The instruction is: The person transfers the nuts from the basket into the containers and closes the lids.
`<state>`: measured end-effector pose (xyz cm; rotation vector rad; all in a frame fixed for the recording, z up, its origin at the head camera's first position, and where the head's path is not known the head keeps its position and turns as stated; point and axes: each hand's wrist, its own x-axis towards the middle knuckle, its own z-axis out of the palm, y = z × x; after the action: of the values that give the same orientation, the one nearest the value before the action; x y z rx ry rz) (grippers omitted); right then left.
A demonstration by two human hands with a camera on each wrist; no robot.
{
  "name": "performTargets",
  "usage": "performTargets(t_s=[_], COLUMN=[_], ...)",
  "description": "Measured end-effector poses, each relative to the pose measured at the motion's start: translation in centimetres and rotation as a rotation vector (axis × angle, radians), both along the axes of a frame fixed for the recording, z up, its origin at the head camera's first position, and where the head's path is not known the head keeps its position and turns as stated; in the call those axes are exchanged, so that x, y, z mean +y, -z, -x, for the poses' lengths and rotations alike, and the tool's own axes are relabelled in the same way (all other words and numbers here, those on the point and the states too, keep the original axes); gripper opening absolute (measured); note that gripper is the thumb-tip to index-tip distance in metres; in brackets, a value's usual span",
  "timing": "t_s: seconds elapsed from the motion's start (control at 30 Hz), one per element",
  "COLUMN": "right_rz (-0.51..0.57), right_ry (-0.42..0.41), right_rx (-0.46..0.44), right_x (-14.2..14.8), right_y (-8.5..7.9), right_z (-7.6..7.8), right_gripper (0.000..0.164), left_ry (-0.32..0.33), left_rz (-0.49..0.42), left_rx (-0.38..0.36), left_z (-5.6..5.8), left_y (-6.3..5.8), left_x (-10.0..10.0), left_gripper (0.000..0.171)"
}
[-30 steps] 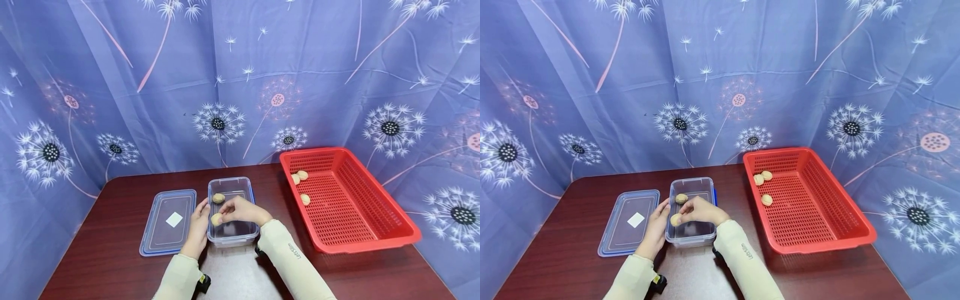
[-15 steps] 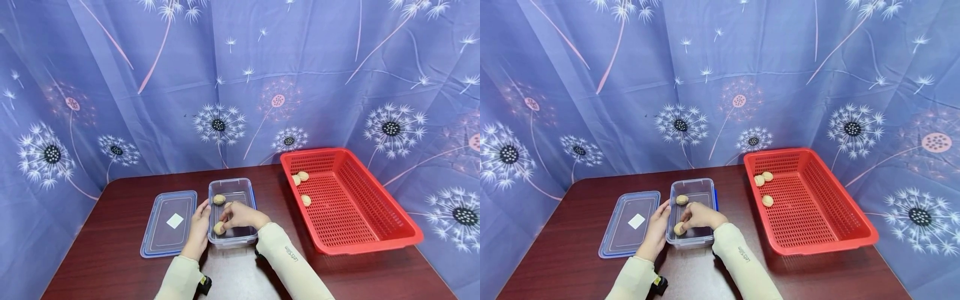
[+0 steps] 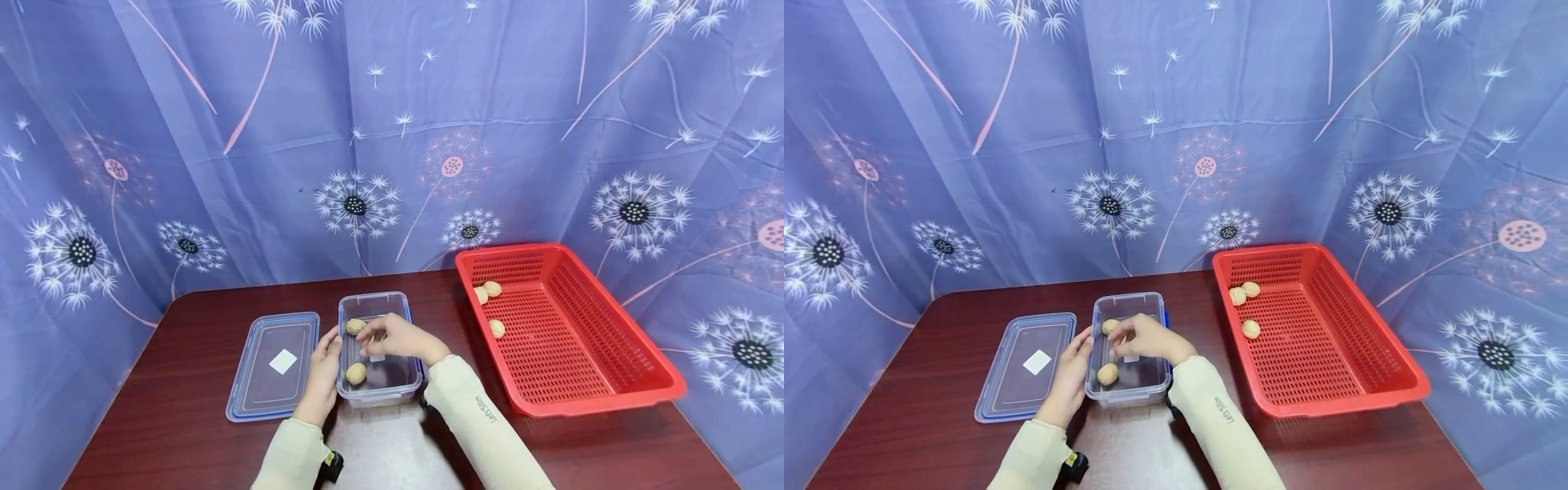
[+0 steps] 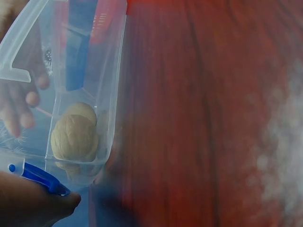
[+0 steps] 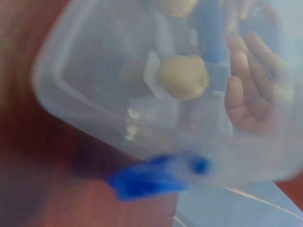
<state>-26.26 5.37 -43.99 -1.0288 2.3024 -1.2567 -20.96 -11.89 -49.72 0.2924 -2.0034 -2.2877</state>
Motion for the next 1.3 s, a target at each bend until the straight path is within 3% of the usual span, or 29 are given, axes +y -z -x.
performTargets(t_s=[0.37, 0.5, 0.8, 1.07, 1.3], right_rz=[-0.030, -0.050, 0.013, 0.084, 0.071], right_ry=[0.050, 0.089, 0.193, 0.322, 0.438], right_rx=[0.136, 0.153, 0.184, 0.169, 0.145], right_x=[1.1, 1.7, 4.7, 8.7, 13.2], right_y=[-4.1, -5.9, -9.9, -11.6, -11.7], right_z=[1.4, 2.0, 3.2, 3.9, 3.6], right_gripper=[0.022, 0.023, 0.026, 0.026, 0.029], left_ry=[0.014, 0.011, 0.015, 0.012, -0.002], left_rz=[0.011, 0.014, 0.013, 0.000, 0.008], left_rx=[-0.011, -0.012, -0.013, -0.006, -0.010], left_z=[0.0, 0.0, 0.0, 0.1, 0.1], left_y=[-0.2, -0.2, -0.1, 0.1, 0.1], left_x=[0.0, -0.1, -0.2, -0.2, -0.1], left_gripper=[0.043, 0.043, 0.044, 0.043, 0.043])
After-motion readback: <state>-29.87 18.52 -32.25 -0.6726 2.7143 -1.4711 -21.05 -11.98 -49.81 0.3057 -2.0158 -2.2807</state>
